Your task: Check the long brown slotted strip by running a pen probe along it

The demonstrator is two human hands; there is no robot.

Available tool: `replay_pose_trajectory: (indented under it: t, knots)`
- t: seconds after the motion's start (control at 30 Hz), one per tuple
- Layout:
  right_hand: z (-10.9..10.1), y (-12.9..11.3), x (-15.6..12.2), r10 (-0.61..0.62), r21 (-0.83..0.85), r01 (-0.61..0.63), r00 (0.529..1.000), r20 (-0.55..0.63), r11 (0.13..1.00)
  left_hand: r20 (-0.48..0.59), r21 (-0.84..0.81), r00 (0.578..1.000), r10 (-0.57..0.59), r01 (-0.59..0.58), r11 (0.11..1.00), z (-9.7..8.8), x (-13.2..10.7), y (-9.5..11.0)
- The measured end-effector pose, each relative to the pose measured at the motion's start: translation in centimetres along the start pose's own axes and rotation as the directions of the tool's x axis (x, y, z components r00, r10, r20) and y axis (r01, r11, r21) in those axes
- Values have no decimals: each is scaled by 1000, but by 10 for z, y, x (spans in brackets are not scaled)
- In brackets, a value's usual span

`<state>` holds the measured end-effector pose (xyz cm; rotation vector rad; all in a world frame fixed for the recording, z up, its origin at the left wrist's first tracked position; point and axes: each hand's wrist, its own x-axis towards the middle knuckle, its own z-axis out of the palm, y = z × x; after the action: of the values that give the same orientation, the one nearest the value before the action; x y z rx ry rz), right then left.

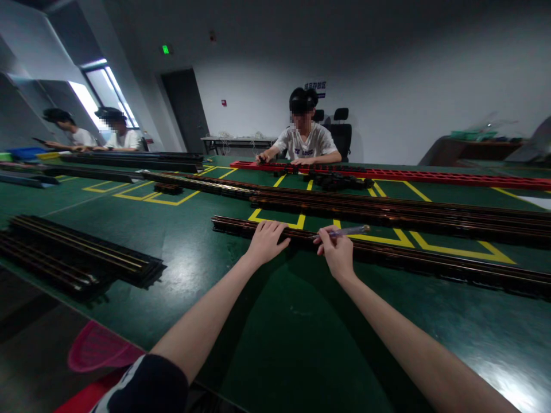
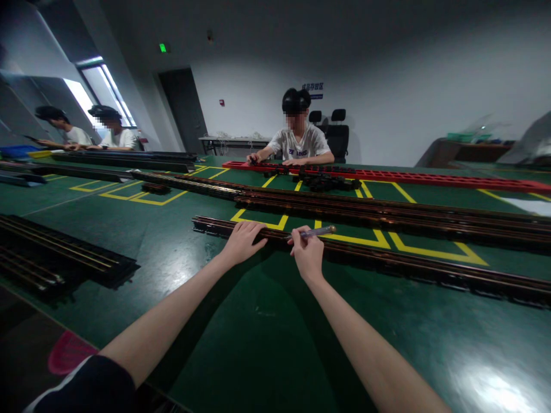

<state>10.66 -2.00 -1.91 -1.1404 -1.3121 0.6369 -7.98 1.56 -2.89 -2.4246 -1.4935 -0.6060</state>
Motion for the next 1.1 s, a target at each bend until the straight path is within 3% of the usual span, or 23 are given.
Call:
replay_pose_trajectory:
  t: [0.4, 0.7, 0.9, 1.1]
  knots:
    - [-3, -1, 0, -52, -66, 53, 998, 18, 996, -62, 11, 997, 55, -54, 998, 0, -3, 0]
    - [-9, 3, 2, -89, -117, 93, 995, 37, 989, -8, -19, 982, 187, -187, 982, -4, -1, 4]
    - [-20, 5, 3, -86, -146, 96, 994, 71, 985, -19, -74, 988, 156, -157, 985, -7, 2, 10]
    - [-31, 9, 5, -79, -148, 99, 987, 140, 984, -3, -7, 999, 52, -52, 999, -6, 8, 26]
